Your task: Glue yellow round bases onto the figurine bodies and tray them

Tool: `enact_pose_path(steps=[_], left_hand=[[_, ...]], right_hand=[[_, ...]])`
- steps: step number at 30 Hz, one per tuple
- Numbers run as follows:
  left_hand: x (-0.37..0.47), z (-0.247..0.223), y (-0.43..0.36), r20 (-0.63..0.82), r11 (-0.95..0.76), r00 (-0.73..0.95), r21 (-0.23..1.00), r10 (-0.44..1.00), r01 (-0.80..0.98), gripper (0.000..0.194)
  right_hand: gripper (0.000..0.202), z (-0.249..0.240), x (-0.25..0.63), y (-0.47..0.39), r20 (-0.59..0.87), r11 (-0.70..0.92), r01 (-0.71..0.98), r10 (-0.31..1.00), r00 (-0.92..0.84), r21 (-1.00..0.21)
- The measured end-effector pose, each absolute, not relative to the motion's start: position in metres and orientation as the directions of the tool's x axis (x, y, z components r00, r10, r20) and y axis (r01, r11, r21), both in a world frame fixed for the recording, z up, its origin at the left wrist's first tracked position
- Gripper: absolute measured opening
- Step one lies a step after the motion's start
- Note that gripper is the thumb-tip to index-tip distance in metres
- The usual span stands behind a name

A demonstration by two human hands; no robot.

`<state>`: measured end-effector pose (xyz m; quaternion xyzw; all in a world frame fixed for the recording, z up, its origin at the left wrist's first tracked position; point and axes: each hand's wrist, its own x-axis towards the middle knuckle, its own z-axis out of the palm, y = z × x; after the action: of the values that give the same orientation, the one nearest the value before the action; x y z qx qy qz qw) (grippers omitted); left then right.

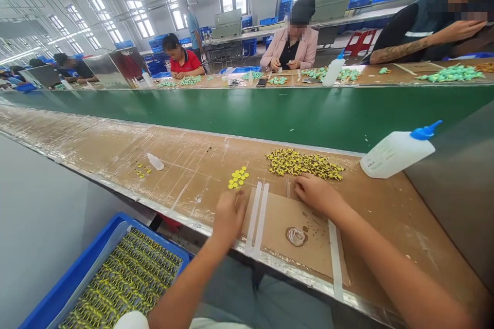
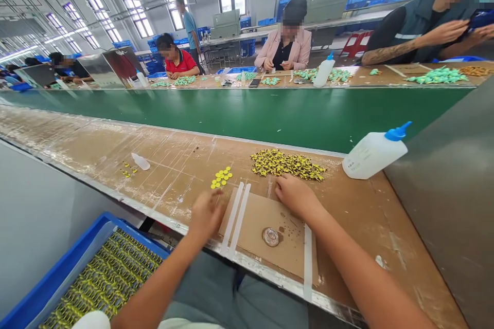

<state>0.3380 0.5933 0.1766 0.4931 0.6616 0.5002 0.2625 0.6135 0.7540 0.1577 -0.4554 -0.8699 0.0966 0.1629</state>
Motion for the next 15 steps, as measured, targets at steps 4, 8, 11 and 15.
enact_pose_path(steps=[4,8,11,15], left_hand=[[0.318,0.16,0.61,0.206,0.035,-0.418,0.864,0.885,0.502,0.032],[0.309,0.151,0.622,0.223,0.043,-0.432,0.85,0.874,0.525,0.03],[0.306,0.15,0.625,0.192,0.06,-0.467,0.88,0.863,0.472,0.026],[0.3,0.151,0.628,0.107,0.089,-0.564,0.947,0.819,0.309,0.028]], right_hand=[[0.013,0.15,0.628,0.749,0.277,0.517,0.753,0.856,-0.437,-0.407],[0.018,0.133,0.637,0.74,0.342,0.451,0.704,0.889,-0.304,-0.548],[0.025,0.12,0.639,0.735,0.355,0.384,0.653,0.917,-0.184,-0.652],[0.032,0.11,0.641,0.733,0.334,0.323,0.579,0.938,-0.092,-0.749]])
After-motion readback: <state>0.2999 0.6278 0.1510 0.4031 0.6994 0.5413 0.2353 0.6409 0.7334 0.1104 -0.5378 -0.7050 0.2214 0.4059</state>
